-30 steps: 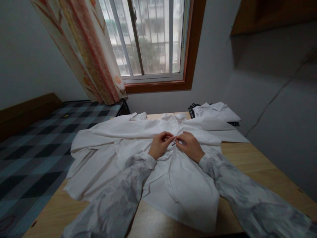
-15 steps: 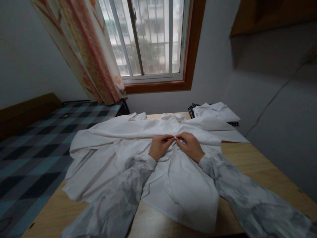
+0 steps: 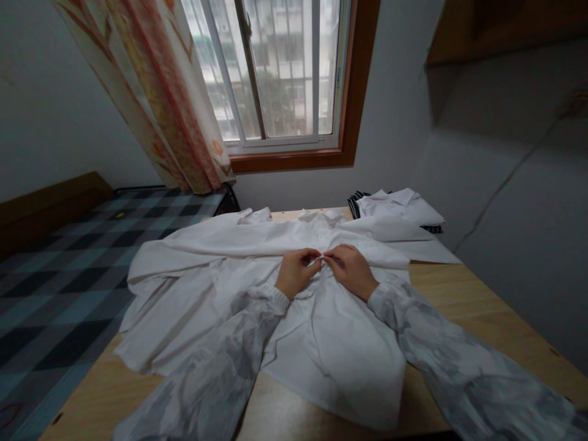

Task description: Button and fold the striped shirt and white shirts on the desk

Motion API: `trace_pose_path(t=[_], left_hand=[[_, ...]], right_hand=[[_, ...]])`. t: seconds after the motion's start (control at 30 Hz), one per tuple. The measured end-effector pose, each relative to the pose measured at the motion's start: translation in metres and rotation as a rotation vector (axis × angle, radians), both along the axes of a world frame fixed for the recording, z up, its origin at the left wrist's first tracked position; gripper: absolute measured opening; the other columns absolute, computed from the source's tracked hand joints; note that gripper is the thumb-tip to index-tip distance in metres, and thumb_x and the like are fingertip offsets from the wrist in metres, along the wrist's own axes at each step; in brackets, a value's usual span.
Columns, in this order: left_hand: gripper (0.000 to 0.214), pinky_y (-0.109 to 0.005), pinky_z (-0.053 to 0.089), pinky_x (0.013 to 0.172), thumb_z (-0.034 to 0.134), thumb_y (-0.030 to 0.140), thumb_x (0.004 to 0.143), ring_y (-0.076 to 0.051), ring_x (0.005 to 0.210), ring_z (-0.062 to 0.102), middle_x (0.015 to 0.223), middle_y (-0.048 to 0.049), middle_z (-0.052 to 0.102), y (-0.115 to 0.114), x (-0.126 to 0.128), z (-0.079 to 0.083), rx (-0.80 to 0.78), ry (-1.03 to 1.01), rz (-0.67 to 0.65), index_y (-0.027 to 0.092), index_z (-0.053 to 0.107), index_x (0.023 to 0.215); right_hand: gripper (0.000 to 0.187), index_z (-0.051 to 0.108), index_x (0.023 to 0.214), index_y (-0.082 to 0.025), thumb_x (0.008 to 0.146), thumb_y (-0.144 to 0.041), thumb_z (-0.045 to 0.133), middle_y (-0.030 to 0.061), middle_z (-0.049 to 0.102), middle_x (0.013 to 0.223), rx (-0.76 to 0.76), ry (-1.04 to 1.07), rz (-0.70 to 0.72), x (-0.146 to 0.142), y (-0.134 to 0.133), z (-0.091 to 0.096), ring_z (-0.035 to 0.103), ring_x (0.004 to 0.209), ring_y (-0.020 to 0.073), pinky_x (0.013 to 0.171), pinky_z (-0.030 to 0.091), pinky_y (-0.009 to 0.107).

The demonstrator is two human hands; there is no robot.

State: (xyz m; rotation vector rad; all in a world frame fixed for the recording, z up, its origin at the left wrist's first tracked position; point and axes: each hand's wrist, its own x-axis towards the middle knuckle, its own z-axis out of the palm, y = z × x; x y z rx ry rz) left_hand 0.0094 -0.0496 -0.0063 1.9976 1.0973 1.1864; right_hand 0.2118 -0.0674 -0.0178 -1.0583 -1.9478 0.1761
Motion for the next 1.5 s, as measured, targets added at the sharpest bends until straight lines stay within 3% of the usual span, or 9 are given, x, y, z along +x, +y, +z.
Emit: trace_pose_path(t=[0.43,0.83,1.13,1.5], left_hand=[[0.04,-0.03,0.057,0.071,0.086,0.055,0.082,-0.02,0.076,0.073,0.088,-0.0076,0.083,0.0047,0.0011,-0.0024,-0.184,-0.167,-0.05,0.017,0.084,0.092],[0.035,-0.031,0.058,0.072,0.088,0.049,0.079,-0.02,0.075,0.072,0.087,-0.0085,0.083,0.0084,-0.0024,-0.0022,-0.247,-0.245,-0.061,0.016,0.084,0.088],[0.029,-0.027,0.049,0.066,0.074,0.045,0.092,-0.015,0.069,0.062,0.076,-0.0026,0.073,0.0036,0.0005,-0.0003,-0.124,-0.113,-0.098,0.016,0.077,0.092],[0.016,-0.029,0.049,0.071,0.064,0.03,0.1,-0.018,0.075,0.066,0.087,-0.0056,0.076,0.0001,0.0009,0.0006,0.077,0.085,-0.037,0.018,0.074,0.097]], right_hand=[[0.022,0.078,0.098,-0.025,0.106,-0.04,0.063,0.0069,0.078,0.093,-0.045,0.124,0.028,0.0,0.0018,0.0023,0.07,0.088,0.0254,0.09,0.053,0.041],[0.025,0.078,0.095,-0.025,0.105,-0.045,0.066,0.0066,0.078,0.093,-0.058,0.176,0.037,-0.0005,-0.0011,0.0046,0.07,0.088,0.0255,0.089,0.053,0.042],[0.022,0.078,0.091,-0.024,0.105,-0.037,0.067,0.0055,0.077,0.089,-0.059,0.137,0.039,0.0004,0.0011,0.0045,0.069,0.085,0.0243,0.088,0.051,0.04],[0.009,0.076,0.099,-0.023,0.102,-0.027,0.069,0.0049,0.077,0.092,-0.013,0.072,0.039,0.0003,0.0014,0.0005,0.069,0.087,0.0244,0.088,0.051,0.04]])
